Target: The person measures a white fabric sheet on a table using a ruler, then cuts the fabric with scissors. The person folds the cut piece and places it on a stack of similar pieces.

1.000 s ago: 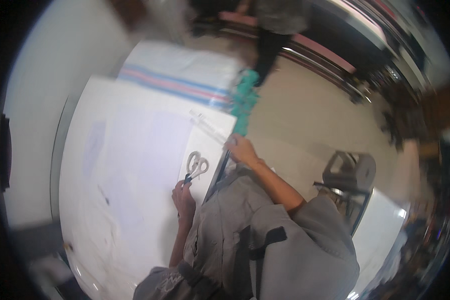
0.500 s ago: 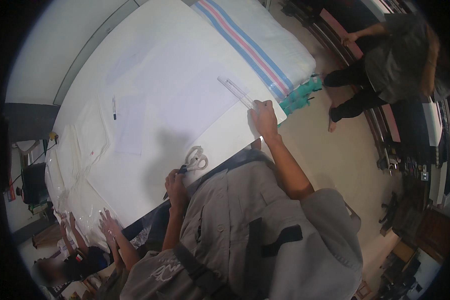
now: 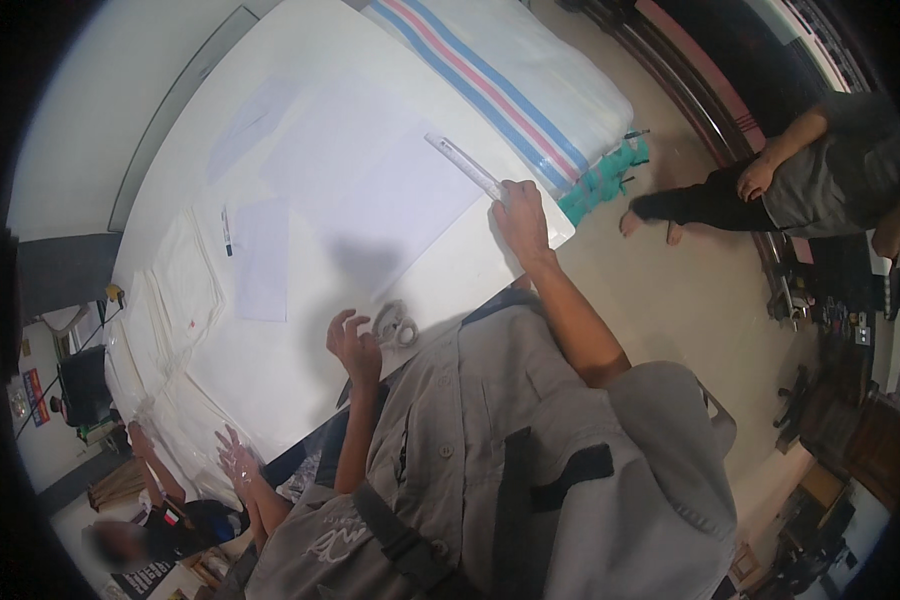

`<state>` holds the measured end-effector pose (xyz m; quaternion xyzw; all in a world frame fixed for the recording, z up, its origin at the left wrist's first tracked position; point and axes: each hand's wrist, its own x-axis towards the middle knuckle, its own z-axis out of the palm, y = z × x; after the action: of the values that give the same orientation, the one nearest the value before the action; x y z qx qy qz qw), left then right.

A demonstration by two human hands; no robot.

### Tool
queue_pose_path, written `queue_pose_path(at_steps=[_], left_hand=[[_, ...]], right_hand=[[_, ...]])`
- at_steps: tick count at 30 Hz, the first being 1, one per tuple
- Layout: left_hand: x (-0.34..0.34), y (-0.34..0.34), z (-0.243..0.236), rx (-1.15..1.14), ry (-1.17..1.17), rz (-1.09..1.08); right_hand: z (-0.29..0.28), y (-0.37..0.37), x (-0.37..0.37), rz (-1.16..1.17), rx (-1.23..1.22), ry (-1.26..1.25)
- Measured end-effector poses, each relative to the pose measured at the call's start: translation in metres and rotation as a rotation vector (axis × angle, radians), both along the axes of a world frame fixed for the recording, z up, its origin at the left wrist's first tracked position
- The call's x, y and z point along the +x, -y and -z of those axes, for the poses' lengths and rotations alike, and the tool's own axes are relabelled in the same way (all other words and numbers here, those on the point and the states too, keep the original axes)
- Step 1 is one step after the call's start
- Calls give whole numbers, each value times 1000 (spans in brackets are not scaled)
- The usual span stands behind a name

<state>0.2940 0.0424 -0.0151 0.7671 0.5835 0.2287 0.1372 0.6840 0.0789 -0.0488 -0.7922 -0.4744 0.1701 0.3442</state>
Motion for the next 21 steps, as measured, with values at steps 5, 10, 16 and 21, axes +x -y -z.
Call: queue_pose_path(at_steps=[5, 10, 16, 21], left_hand=[[28, -45, 9, 31, 24, 55], [47, -68, 30, 1, 58, 38], [52, -63, 40, -21, 32, 62], [51, -63, 41, -17, 29, 67]], right_hand=[[-3, -1, -1, -3, 27, 50], [-6, -8, 2, -8, 20, 123], [4, -12, 5, -5, 3, 128], [2, -6, 9, -7, -30, 148]])
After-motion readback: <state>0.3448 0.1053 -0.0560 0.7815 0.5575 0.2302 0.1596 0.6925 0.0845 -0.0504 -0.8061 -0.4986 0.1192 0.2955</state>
